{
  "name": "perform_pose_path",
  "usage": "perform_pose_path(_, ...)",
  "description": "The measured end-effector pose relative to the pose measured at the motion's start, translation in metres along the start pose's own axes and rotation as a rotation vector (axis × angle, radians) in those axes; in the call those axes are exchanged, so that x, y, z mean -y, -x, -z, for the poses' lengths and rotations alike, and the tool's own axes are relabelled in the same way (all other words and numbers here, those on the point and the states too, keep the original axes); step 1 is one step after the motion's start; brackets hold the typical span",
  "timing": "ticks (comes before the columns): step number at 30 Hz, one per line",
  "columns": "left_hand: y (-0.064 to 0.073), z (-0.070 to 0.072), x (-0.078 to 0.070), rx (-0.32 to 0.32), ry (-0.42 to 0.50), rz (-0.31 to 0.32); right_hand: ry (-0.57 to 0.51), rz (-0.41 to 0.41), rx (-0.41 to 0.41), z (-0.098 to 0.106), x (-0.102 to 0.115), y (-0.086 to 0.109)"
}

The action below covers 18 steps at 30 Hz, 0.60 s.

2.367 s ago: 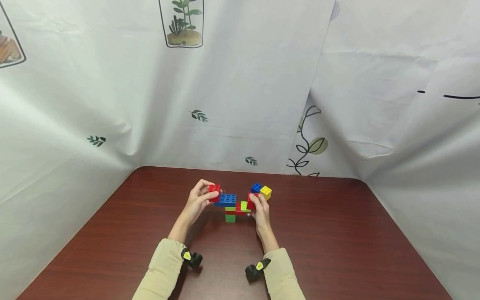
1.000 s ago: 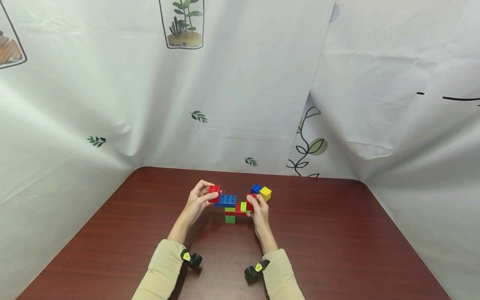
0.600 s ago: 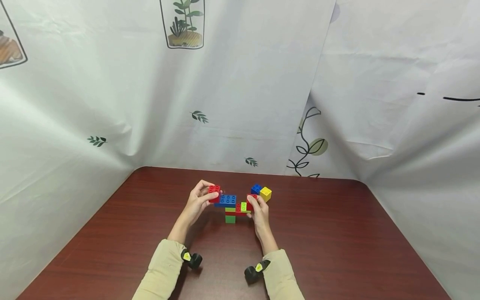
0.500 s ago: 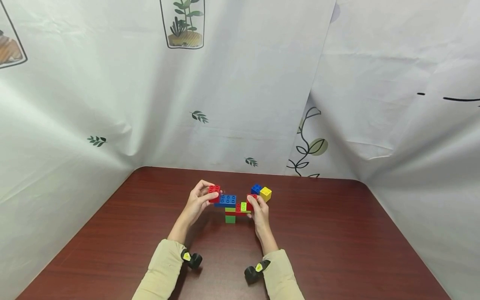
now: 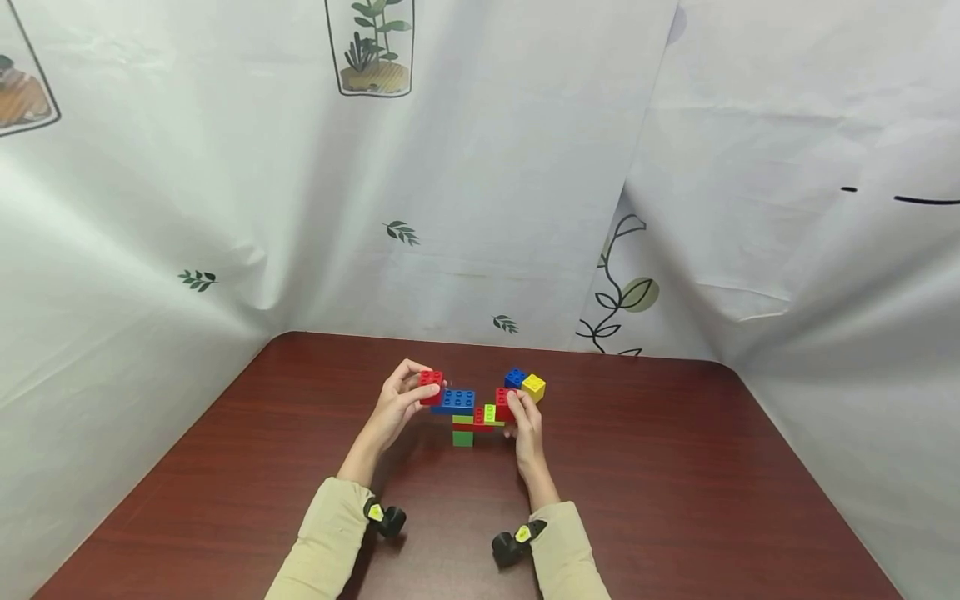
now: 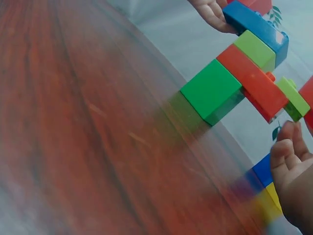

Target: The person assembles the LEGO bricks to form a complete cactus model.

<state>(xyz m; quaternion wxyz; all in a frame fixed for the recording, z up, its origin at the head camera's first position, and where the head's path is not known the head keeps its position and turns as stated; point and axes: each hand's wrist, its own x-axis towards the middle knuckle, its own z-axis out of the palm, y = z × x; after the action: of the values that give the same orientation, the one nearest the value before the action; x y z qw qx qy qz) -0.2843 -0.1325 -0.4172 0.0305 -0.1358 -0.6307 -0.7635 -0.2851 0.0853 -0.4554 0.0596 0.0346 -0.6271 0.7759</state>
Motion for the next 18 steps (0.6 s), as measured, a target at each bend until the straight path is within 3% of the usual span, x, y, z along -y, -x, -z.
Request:
perform_pose_path(13, -0.0017, -0.0018, 0.0008, -0.014, 0.009, 0.0, 0.008, 0.053, 0.023, 0.0047, -0.0028, 0.0)
perform_pose_path(18, -0.0017, -0.0016, 0.0012, -0.009, 0.016, -0.004, -0.05, 0.023, 0.009, 0.0046, -0.0016, -0.0014)
